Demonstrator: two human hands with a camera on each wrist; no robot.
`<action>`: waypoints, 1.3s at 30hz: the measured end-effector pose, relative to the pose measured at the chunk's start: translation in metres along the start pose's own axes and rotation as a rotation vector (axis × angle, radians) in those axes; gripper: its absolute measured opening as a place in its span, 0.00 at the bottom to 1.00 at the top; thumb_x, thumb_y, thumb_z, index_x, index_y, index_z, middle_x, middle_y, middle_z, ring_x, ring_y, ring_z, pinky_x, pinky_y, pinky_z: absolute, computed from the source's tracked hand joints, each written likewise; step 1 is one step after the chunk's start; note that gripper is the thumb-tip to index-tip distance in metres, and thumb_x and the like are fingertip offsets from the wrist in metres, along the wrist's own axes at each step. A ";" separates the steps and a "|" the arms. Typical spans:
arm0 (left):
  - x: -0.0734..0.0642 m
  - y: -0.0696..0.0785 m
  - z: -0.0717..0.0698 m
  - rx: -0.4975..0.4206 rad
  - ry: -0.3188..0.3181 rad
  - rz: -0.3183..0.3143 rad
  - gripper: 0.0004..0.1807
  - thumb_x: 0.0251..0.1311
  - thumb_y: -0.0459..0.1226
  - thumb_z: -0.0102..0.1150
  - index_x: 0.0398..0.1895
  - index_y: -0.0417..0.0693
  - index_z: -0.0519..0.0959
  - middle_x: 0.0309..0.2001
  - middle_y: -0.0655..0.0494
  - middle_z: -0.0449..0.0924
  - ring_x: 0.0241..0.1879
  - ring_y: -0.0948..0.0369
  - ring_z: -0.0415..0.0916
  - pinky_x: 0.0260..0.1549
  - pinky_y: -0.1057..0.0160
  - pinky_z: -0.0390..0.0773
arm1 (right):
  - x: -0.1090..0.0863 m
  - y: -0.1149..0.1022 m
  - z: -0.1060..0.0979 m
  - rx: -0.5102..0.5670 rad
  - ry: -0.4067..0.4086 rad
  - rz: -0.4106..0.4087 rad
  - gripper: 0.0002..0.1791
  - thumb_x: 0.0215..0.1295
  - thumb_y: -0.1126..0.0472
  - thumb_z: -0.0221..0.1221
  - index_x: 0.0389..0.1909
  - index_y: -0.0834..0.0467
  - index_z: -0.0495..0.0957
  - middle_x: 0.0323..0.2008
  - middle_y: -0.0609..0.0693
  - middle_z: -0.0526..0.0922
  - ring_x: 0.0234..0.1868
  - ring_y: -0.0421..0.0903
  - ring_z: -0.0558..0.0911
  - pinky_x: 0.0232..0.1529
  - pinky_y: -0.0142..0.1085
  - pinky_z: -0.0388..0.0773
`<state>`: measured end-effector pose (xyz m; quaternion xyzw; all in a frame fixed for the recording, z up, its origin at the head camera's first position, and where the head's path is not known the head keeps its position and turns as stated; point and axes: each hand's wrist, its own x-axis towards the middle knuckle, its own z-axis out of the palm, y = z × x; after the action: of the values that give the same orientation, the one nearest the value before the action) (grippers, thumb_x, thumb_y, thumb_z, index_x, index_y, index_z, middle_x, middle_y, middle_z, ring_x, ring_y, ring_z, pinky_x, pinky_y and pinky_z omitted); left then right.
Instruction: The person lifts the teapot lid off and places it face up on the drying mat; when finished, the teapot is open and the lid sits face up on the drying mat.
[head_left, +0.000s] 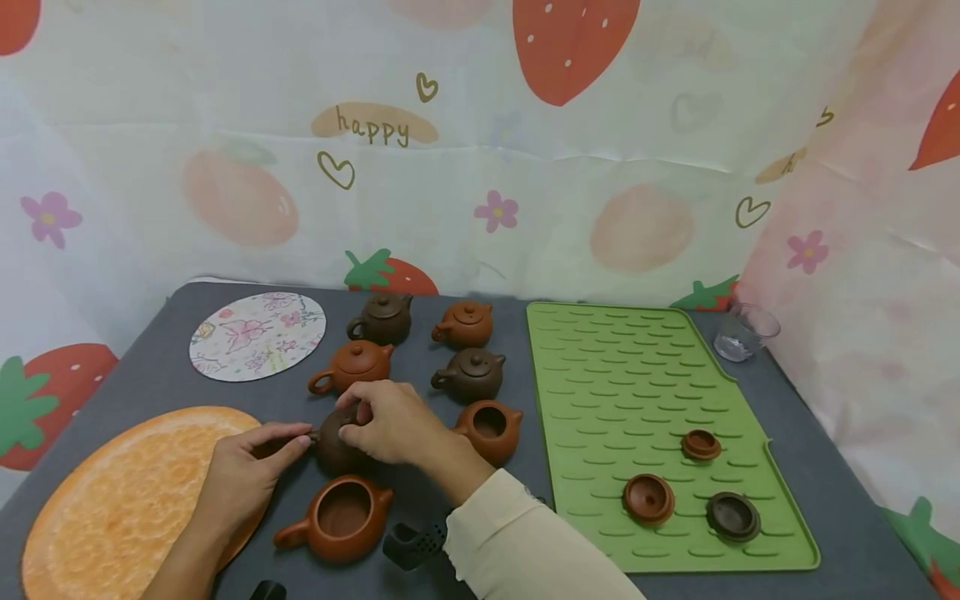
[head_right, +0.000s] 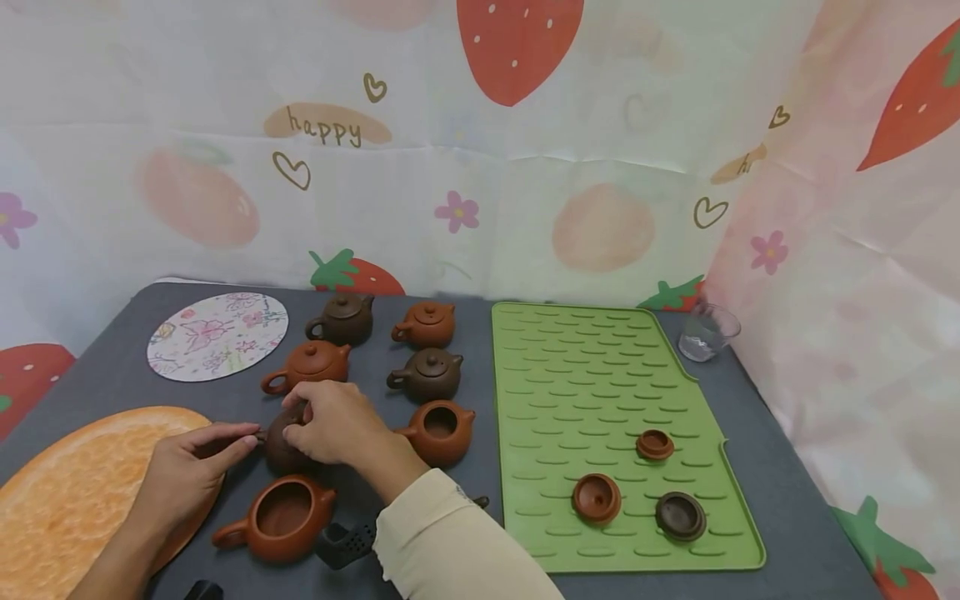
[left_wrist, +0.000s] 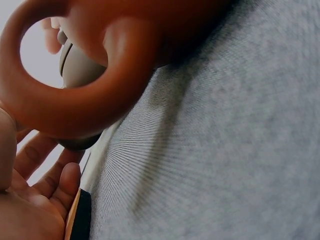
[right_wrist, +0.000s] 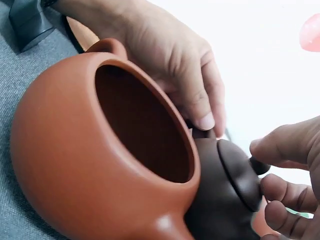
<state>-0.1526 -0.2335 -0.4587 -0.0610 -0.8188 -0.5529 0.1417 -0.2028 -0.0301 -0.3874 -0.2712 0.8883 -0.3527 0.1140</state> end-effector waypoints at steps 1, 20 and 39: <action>0.000 0.000 0.000 -0.004 0.000 0.002 0.09 0.59 0.29 0.65 0.42 0.34 0.85 0.37 0.48 0.85 0.38 0.68 0.79 0.35 0.73 0.75 | 0.000 0.000 0.001 -0.018 0.004 -0.002 0.10 0.64 0.59 0.64 0.46 0.51 0.81 0.25 0.40 0.73 0.25 0.37 0.72 0.25 0.28 0.70; -0.002 -0.004 0.001 0.011 -0.001 -0.041 0.10 0.59 0.31 0.66 0.43 0.37 0.85 0.37 0.50 0.85 0.37 0.68 0.79 0.33 0.73 0.76 | -0.002 0.005 0.002 0.020 0.092 0.024 0.06 0.66 0.55 0.63 0.41 0.50 0.83 0.25 0.36 0.75 0.24 0.34 0.73 0.25 0.28 0.71; -0.001 -0.005 0.000 0.034 0.004 -0.066 0.10 0.59 0.32 0.66 0.43 0.38 0.86 0.36 0.50 0.85 0.36 0.68 0.78 0.31 0.74 0.75 | -0.013 0.012 -0.022 0.684 0.200 0.034 0.03 0.61 0.65 0.63 0.31 0.61 0.81 0.26 0.49 0.83 0.27 0.54 0.78 0.28 0.37 0.76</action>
<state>-0.1528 -0.2356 -0.4634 -0.0306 -0.8294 -0.5434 0.1261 -0.2056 -0.0026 -0.3794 -0.1666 0.7301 -0.6525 0.1163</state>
